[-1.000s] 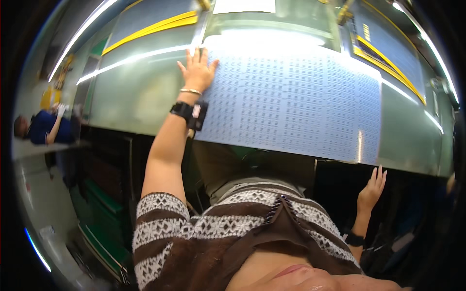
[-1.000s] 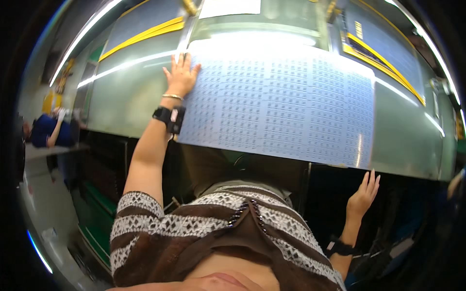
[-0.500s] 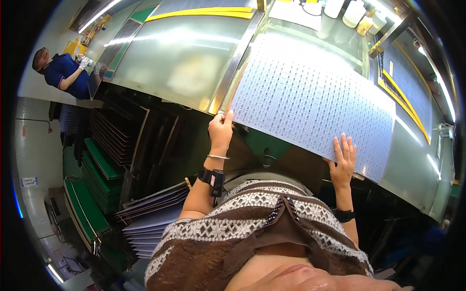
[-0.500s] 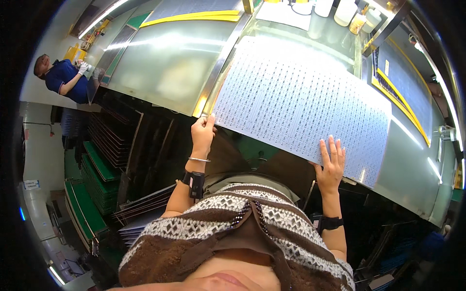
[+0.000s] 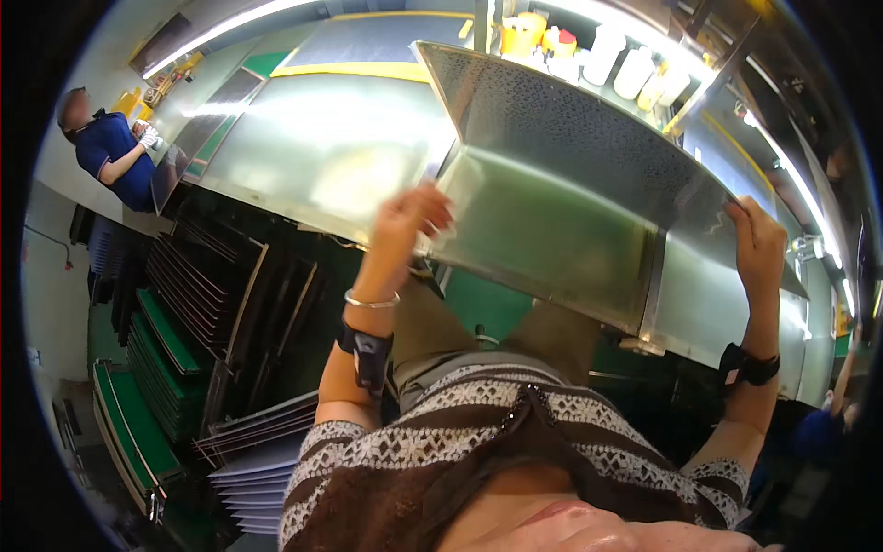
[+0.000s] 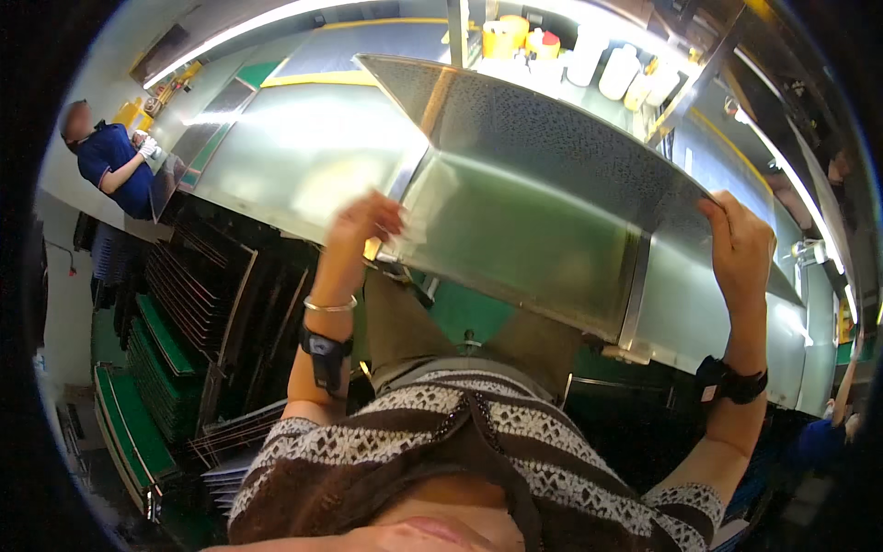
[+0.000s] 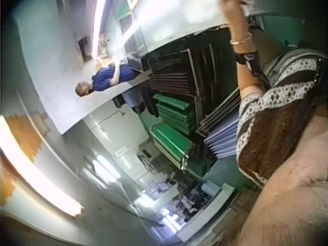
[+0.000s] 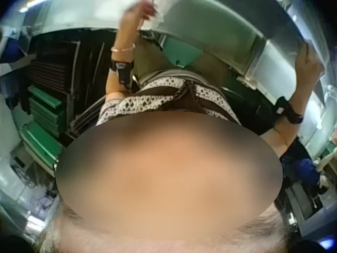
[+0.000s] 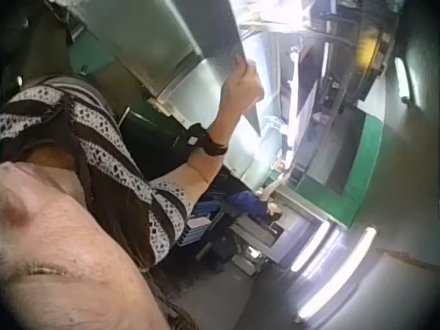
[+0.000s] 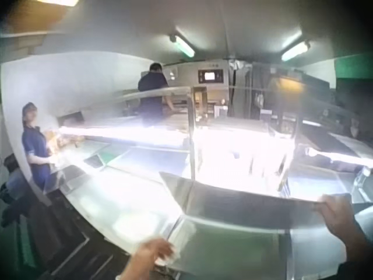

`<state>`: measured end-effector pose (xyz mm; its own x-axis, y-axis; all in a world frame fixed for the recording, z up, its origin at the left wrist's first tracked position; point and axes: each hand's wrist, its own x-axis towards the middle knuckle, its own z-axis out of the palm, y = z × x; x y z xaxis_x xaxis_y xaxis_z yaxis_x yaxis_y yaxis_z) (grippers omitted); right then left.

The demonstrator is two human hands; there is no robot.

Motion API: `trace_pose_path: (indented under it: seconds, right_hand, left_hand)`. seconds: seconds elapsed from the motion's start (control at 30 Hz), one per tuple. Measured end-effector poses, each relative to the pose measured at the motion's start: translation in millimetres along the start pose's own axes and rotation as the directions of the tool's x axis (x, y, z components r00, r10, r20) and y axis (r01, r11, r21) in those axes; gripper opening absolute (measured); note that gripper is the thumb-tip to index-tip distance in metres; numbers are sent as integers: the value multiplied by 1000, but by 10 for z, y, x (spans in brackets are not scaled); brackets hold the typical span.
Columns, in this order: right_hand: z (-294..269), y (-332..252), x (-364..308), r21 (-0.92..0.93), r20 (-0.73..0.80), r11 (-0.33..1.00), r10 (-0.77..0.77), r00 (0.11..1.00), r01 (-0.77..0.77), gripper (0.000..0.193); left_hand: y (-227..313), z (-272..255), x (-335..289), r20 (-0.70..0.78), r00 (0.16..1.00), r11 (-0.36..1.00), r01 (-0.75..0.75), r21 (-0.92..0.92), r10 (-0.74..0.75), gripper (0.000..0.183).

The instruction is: The recorder takes circuit boards from a rack, places them on a light table for inspection, and then returns them to another rack.

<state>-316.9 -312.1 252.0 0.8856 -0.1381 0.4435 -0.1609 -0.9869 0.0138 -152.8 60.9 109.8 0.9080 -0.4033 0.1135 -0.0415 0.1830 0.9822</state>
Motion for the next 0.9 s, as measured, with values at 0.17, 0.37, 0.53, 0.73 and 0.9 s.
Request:
trace_pose_path:
  seconds: [0.17, 0.37, 0.53, 0.73, 0.9]
  right_hand:
    - [52, -426, 201, -63, -123, 948, -316, 941, 311, 13]
    - [602, -980, -647, -60, -125, 945, -325, 937, 320, 18]
    - [352, -600, -889, 282, 86, 953, -136, 987, 107, 56]
    - [503, 514, -1145, 511, 418, 539, 524, 742, -669, 80]
    - [840, -17, -573, 828, 188, -522, -86, 978, -205, 70]
  left_hand:
    - [-123, 834, -194, 354, 933, 933, 182, -310, -65, 59]
    - [24, 1323, -265, 305, 890, 635, 457, -624, -340, 39]
    - [-305, 766, -541, 162, 865, 596, 451, -664, -474, 26]
    - [181, 196, -501, 131, 991, 711, 89, -698, 5, 46]
    - [557, -478, -27, -5, 999, 862, -43, -505, 46, 54]
